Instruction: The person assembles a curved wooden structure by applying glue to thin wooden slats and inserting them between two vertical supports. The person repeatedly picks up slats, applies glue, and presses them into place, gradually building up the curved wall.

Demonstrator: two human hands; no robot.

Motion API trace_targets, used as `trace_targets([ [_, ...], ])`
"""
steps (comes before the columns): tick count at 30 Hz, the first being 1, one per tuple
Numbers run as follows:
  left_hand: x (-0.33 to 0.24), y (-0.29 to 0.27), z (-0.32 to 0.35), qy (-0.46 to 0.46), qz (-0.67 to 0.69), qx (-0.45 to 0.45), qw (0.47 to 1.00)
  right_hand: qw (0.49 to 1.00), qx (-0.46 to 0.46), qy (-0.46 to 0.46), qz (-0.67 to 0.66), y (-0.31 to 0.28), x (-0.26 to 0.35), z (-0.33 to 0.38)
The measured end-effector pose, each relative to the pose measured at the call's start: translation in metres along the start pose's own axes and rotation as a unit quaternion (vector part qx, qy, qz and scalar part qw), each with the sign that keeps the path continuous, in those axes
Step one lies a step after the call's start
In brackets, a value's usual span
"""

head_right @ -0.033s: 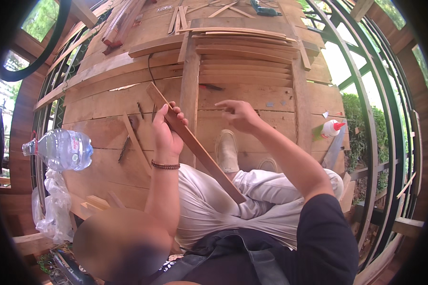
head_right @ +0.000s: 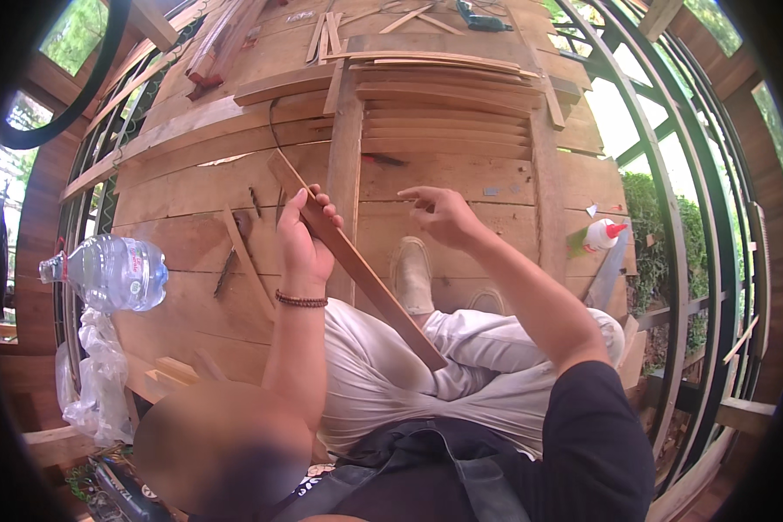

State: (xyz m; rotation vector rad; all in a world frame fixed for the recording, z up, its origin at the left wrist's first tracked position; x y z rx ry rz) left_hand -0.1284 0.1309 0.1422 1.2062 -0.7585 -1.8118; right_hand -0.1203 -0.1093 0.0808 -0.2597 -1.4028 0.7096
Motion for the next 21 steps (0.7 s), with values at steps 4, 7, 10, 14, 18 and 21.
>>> trace_targets([
  [4,0.003,0.009,0.011,0.002,-0.013,0.008,1.0,0.992,-0.049,-0.044,0.103,0.006,0.005,0.004],
  [7,0.005,0.007,0.02,0.006,-0.028,0.001,1.0,0.971,-0.069,-0.086,0.212,0.027,0.0,-0.032],
  [10,0.004,-0.003,0.017,0.009,-0.019,-0.008,1.0,0.959,-0.107,-0.084,0.25,0.033,0.009,-0.086],
  [14,-0.001,-0.012,0.01,0.012,-0.001,-0.017,1.0,0.95,-0.103,-0.043,0.291,0.031,0.025,-0.128],
  [18,0.0,-0.005,-0.006,0.008,0.015,-0.01,1.0,0.927,-0.102,-0.053,0.357,0.033,0.023,-0.149],
  [21,0.0,0.001,-0.007,-0.012,0.033,-0.002,0.999,0.942,-0.114,-0.086,0.303,0.035,0.013,-0.149],
])
Point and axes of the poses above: each hand's wrist, its own z-axis away from the middle knuckle, its own y-axis out of the palm, x = y × z, the point moved 1 cm from there along -z, towards the middle knuckle, and after that the axes turned 10 degrees about z, right-handed, at the moved point
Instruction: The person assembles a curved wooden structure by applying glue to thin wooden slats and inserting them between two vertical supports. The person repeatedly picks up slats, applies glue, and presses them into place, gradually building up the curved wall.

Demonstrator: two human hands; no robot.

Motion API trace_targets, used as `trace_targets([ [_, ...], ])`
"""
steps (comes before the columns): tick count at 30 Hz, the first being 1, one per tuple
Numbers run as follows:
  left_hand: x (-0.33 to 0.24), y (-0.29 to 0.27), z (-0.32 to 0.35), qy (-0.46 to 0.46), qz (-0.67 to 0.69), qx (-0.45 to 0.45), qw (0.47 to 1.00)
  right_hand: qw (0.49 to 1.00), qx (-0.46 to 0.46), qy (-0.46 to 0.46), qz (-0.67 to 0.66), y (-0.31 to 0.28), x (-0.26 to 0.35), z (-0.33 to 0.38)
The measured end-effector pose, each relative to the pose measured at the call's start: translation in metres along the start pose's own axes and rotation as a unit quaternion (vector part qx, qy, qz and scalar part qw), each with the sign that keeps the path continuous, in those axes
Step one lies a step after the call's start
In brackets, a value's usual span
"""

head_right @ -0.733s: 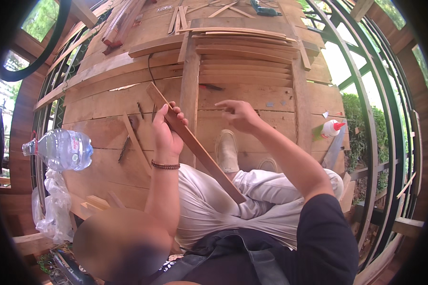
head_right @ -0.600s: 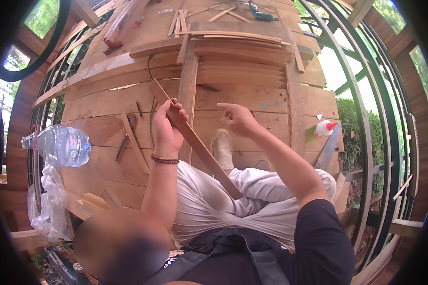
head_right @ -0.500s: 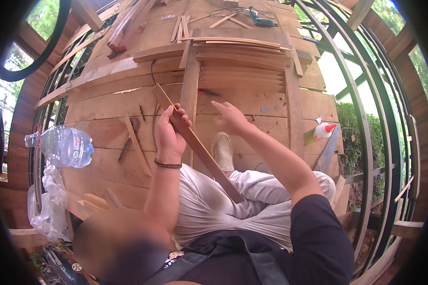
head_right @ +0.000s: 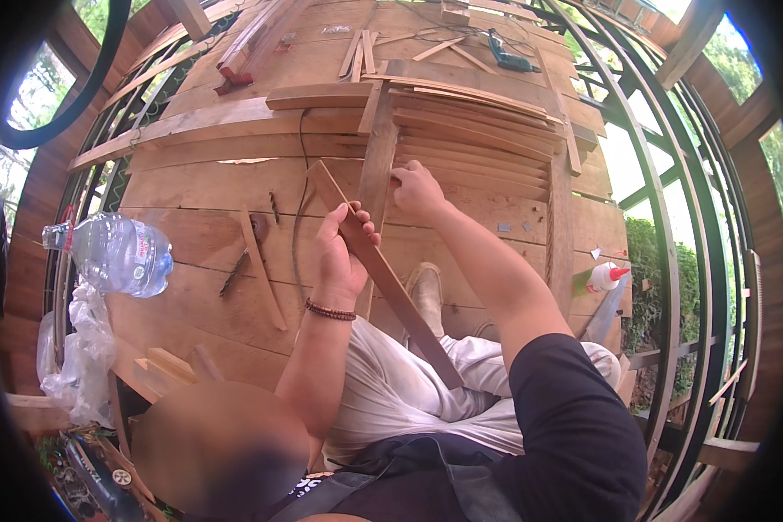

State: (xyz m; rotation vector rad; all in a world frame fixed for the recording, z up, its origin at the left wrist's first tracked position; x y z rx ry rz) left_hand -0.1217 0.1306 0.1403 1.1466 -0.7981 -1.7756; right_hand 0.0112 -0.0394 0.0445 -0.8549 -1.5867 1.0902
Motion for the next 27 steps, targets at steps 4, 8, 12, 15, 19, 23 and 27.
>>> trace_targets([
  [4,0.005,0.006,0.002,-0.019,-0.001,0.014,1.0,0.998,-0.043,0.033,-0.021,0.01,-0.009,0.01],
  [8,0.003,0.0,0.002,-0.017,0.002,0.016,1.0,0.994,0.032,0.038,0.095,0.011,0.002,0.005],
  [12,0.003,0.004,0.005,-0.018,0.004,0.016,1.0,0.968,0.058,-0.01,0.245,0.021,-0.008,0.0],
  [15,-0.001,0.003,0.006,-0.014,-0.001,0.015,1.0,0.969,0.062,-0.068,0.231,0.011,-0.002,0.0],
  [19,0.001,0.005,0.006,-0.014,-0.005,0.019,1.0,0.994,-0.009,0.021,0.109,-0.003,0.004,0.002],
  [23,0.004,0.004,0.005,-0.021,-0.003,0.018,1.0,0.982,0.114,0.013,0.149,-0.004,0.01,-0.001],
  [27,0.001,0.003,0.005,-0.015,-0.005,0.013,1.0,0.998,0.022,0.018,0.055,-0.004,0.02,-0.008],
])
Point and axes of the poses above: each hand's wrist, its own z-axis away from the middle knuckle, its own y-axis out of the palm, x = y × z, the point moved 1 cm from there along -z, towards the middle knuckle, and after that the axes turned 10 degrees about z, right-handed, at the moved point
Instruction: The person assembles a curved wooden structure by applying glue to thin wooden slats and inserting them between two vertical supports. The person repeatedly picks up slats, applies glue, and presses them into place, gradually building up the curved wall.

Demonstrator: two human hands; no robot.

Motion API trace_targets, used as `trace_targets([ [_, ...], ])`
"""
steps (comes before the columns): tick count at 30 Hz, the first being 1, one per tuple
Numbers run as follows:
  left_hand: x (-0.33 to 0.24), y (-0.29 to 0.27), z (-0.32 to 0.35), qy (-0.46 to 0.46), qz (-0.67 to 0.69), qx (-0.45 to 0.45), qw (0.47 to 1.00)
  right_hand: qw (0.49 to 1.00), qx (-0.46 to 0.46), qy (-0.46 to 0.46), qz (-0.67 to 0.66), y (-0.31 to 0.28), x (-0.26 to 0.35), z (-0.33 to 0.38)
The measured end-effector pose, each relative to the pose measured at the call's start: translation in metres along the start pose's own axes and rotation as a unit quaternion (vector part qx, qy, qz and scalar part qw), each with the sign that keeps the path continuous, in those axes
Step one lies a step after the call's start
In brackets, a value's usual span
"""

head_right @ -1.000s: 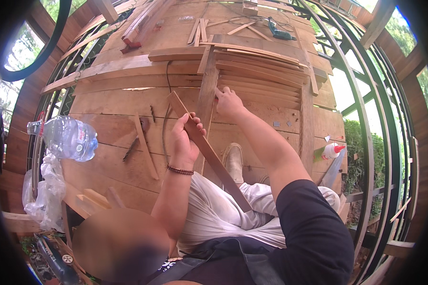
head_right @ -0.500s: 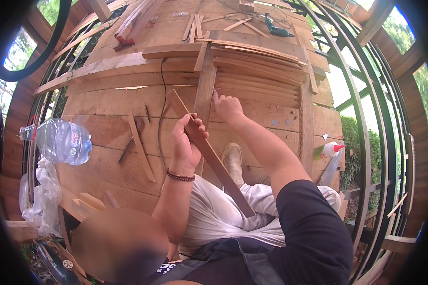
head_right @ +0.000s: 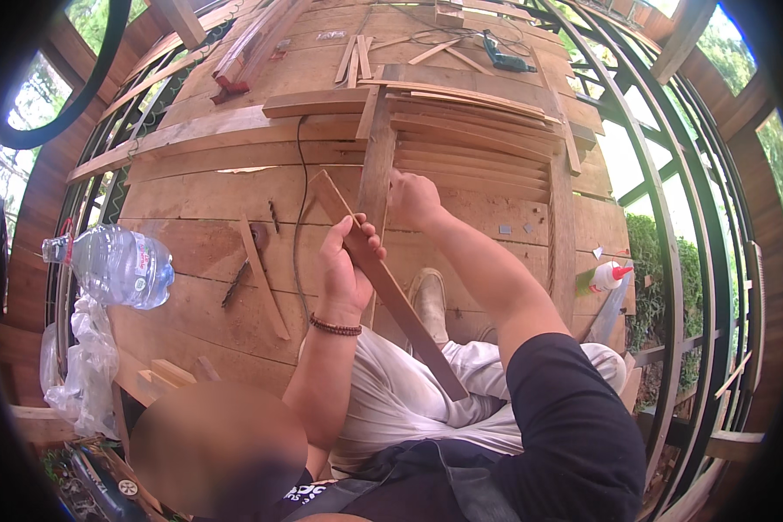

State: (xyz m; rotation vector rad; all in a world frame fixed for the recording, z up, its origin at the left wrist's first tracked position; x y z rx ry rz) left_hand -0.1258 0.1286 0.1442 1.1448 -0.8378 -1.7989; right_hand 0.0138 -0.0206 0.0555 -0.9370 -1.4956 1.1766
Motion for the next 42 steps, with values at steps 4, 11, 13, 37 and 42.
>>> trace_targets([
  [4,0.004,0.001,-0.002,0.0,-0.005,0.002,1.0,0.998,0.052,-0.009,-0.046,0.013,-0.009,-0.007],
  [11,0.003,-0.002,-0.008,-0.001,0.008,-0.002,1.0,0.993,0.101,0.041,0.038,0.023,-0.004,0.004],
  [13,0.003,-0.01,-0.012,0.001,0.007,-0.003,1.0,0.98,0.151,0.008,0.128,0.007,-0.006,0.016],
  [37,-0.006,-0.039,0.008,0.105,0.012,0.012,0.994,0.923,0.137,-0.043,-0.358,-0.118,-0.012,0.314],
  [42,0.015,-0.021,0.02,0.165,0.009,-0.026,0.986,0.984,0.064,0.054,-0.159,-0.1,-0.009,0.332],
])
Point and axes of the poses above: each hand's wrist, its own z-axis away from the middle knuckle, its own y-axis out of the palm, x = y × z, the point moved 1 cm from there along -z, towards the middle knuckle, and after that the axes turned 10 degrees about z, right-handed, at the moved point
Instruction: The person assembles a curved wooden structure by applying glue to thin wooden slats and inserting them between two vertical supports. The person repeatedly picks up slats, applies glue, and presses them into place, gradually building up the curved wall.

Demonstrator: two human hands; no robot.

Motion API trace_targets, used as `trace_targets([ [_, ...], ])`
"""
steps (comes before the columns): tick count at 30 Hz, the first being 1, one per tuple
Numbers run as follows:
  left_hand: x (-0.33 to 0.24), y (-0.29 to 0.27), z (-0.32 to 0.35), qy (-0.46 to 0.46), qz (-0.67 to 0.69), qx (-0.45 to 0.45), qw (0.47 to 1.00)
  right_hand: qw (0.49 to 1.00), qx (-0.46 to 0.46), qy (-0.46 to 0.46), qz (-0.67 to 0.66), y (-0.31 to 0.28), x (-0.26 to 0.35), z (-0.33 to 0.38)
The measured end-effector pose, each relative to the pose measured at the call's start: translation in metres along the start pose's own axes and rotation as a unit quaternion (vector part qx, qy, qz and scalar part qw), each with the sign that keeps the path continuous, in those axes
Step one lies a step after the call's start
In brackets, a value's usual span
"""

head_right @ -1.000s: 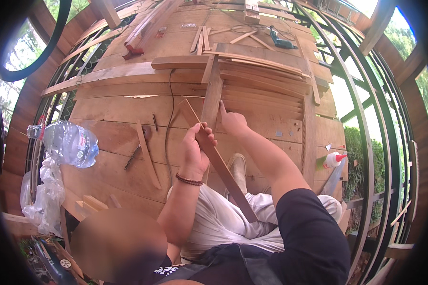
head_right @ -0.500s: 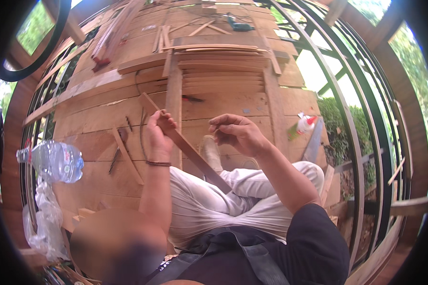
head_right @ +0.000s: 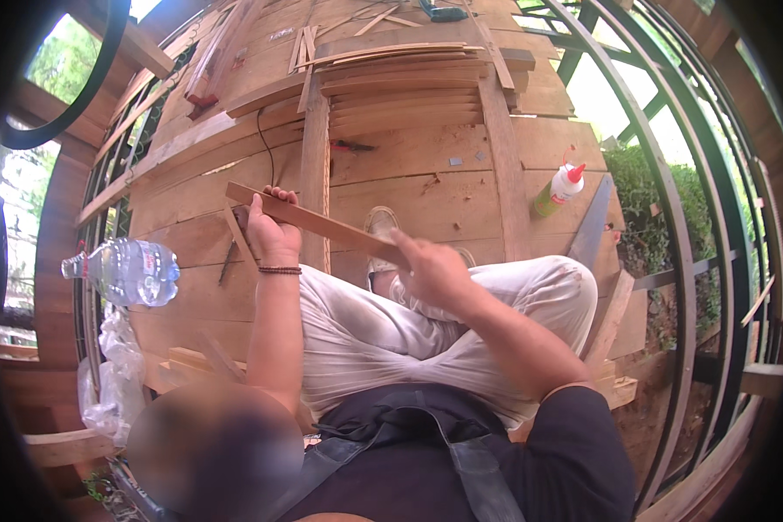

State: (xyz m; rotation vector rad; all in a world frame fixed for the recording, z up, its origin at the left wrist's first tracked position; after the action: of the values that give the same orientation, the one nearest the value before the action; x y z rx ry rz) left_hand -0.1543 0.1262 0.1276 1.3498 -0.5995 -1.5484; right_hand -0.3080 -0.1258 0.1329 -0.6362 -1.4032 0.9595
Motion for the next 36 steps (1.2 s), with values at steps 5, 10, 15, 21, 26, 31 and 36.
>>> trace_targets([
  [5,-0.013,-0.031,-0.032,-0.008,-0.035,0.036,0.999,0.994,-0.101,-0.017,-0.034,-0.038,-0.031,-0.018],
  [10,-0.002,-0.029,-0.038,0.016,-0.069,0.007,0.997,0.994,-0.111,0.007,-0.009,-0.051,-0.07,-0.016],
  [15,-0.019,-0.022,-0.027,-0.032,-0.035,0.081,0.996,0.986,-0.149,-0.015,-0.073,-0.069,-0.064,-0.007],
  [21,-0.049,-0.002,0.065,-0.092,-0.086,0.208,0.97,0.902,-0.408,-0.099,0.099,-0.083,-0.051,0.045],
  [26,-0.079,-0.001,0.126,-0.086,-0.052,0.259,0.961,0.887,-0.451,-0.067,0.075,-0.085,-0.022,0.102],
  [31,-0.096,0.004,0.158,-0.081,-0.027,0.278,0.957,0.919,-0.388,-0.053,0.043,-0.105,-0.001,0.146],
  [36,-0.115,0.01,0.178,-0.075,-0.026,0.367,0.927,0.971,-0.237,-0.017,0.042,-0.146,0.023,0.17],
])
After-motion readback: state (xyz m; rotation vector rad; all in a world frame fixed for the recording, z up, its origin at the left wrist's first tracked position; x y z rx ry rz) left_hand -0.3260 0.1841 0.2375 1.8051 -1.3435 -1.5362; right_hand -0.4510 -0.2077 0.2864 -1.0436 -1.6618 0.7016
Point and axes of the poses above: each hand's wrist, its own z-axis away from the middle knuckle, its own y-axis out of the palm, x = y × z, the point moved 1 cm from there along -z, towards the middle knuckle, and after that the axes turned 10 degrees about z, right-handed, at the moved point
